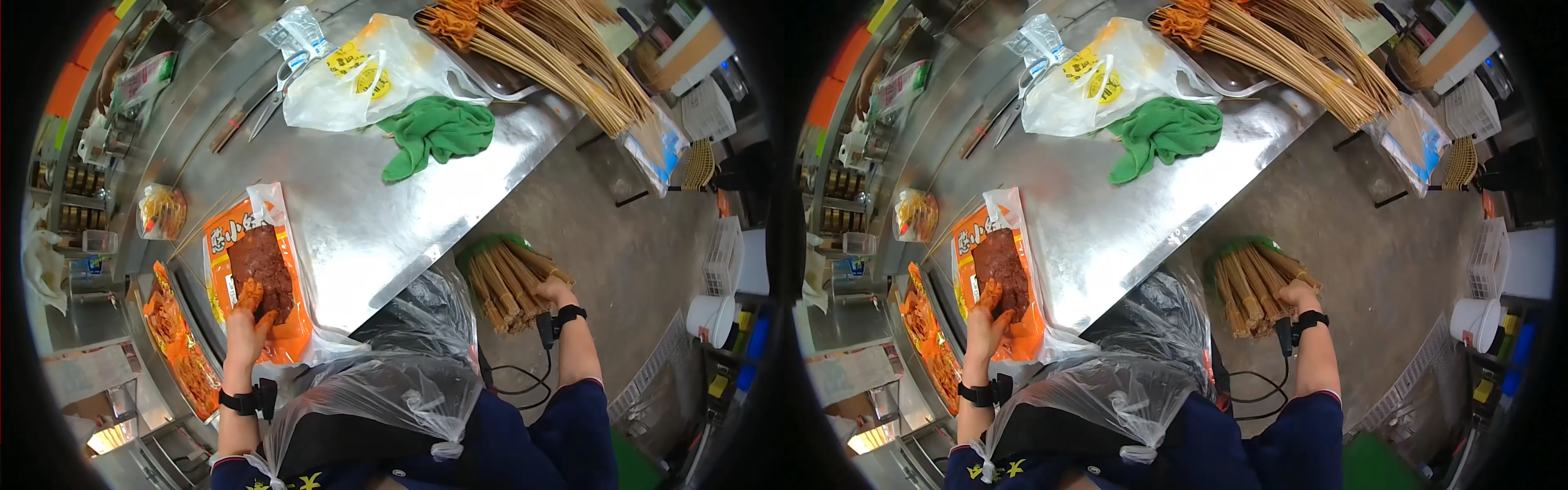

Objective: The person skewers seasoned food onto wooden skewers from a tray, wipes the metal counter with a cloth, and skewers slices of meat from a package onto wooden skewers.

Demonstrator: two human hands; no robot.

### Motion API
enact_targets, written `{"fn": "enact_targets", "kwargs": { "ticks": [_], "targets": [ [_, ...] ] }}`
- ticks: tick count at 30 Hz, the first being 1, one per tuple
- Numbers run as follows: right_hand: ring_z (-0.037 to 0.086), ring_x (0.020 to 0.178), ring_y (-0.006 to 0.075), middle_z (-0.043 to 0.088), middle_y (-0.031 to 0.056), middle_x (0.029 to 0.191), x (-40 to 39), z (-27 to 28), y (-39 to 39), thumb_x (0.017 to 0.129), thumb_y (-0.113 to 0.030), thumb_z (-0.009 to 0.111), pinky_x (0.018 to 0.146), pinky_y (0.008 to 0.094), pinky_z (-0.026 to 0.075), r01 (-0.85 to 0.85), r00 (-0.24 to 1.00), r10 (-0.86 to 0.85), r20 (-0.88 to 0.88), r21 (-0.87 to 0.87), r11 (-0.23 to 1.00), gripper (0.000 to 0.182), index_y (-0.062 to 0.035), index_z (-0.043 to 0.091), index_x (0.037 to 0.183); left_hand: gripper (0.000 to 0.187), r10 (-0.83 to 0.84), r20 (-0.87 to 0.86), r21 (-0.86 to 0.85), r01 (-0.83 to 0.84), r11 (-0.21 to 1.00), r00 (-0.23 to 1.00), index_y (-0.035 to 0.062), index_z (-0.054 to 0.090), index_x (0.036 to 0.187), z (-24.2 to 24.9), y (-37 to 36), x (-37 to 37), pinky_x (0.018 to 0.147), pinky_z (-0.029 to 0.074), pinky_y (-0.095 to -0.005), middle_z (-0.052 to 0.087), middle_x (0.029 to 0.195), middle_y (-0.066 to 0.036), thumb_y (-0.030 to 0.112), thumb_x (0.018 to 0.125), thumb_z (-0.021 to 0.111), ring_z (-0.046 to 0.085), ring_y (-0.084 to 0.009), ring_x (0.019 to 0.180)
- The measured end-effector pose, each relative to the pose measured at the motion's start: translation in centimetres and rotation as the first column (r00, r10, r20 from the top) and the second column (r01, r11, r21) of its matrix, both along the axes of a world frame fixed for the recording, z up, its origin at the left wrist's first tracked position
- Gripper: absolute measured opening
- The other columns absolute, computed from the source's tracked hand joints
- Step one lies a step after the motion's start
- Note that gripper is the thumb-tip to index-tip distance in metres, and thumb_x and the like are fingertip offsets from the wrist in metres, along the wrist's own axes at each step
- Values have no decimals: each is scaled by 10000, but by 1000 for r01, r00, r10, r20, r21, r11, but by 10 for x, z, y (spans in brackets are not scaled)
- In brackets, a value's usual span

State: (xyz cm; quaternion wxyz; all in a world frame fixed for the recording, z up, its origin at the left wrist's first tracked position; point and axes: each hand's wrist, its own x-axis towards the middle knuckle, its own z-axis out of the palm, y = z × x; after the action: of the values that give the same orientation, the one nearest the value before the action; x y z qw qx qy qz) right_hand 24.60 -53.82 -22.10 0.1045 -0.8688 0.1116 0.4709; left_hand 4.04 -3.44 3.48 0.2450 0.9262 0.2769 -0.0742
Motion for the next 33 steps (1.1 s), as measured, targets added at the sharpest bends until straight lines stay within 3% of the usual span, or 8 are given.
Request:
{"fn": "enact_targets", "kwargs": {
  "ticks": [4,6,10,15,20,22,27,33],
  "targets": [
    [621,852,288,634,198,926,3,46,2,694,-227,606,749,350,481,-11,999,10,42,3,1000,385,61,614,949,496,-42,21,51,41,998,999,-46,490,1170,-26,25,-16,831,448,-312,578,1079,-203,31,702,636,581,-284,982],
    [621,618,212,631,149,723,-13,63,-8,722,-203,564,562,341,494,532,846,-502,-177,290,795,266,32,605,840,485,-154,54,184,142,973,987,-43,505,1147,-21,17,-11,886,425,-350,532,1136,-233,66,696,648,531,-345,1043],
    [557,481,131,581,85,602,-41,64,-23,737,-165,529,431,305,449,674,726,-649,-227,426,604,157,-20,575,775,485,46,-66,-38,-48,998,997,-45,492,1166,-1,2,-1,863,435,-323,562,1117,-200,49,712,635,556,-296,1031],
    [632,698,268,645,153,772,-37,8,-17,765,-302,545,630,369,493,-21,956,-43,289,212,977,333,-3,611,895,490,-207,51,258,187,948,977,-40,504,1153,-25,20,-16,876,429,-330,544,1135,-215,87,700,642,538,-324,1049],
    [577,961,268,593,164,1057,-38,16,42,753,-416,583,796,387,458,-317,861,391,324,-259,912,421,-49,622,956,494,-118,33,197,109,974,992,-5,528,1139,-26,21,-20,873,433,-365,537,1135,-214,150,690,665,529,-349,1032],
    [577,969,266,584,159,1082,-39,31,50,761,-362,585,812,381,457,-430,616,584,529,-395,812,388,-42,618,978,481,-182,114,275,145,951,977,3,535,1132,-33,25,-21,862,439,-361,544,1126,-206,156,694,663,537,-346,1017],
    [596,835,340,622,208,814,-46,-2,64,801,-352,515,753,419,471,-540,731,569,377,-189,820,389,11,651,769,472,-134,95,234,109,966,986,6,540,1131,-32,25,-21,882,428,-356,523,1166,-199,146,697,661,521,-336,1050],
    [564,1005,300,595,181,1047,-34,2,108,779,-392,549,842,368,454,-523,850,527,19,-98,847,428,-30,638,988,484,-69,59,213,55,975,996,21,538,1140,-23,19,-20,838,447,-377,546,1117,-208,170,695,658,547,-342,992]
  ]
}}
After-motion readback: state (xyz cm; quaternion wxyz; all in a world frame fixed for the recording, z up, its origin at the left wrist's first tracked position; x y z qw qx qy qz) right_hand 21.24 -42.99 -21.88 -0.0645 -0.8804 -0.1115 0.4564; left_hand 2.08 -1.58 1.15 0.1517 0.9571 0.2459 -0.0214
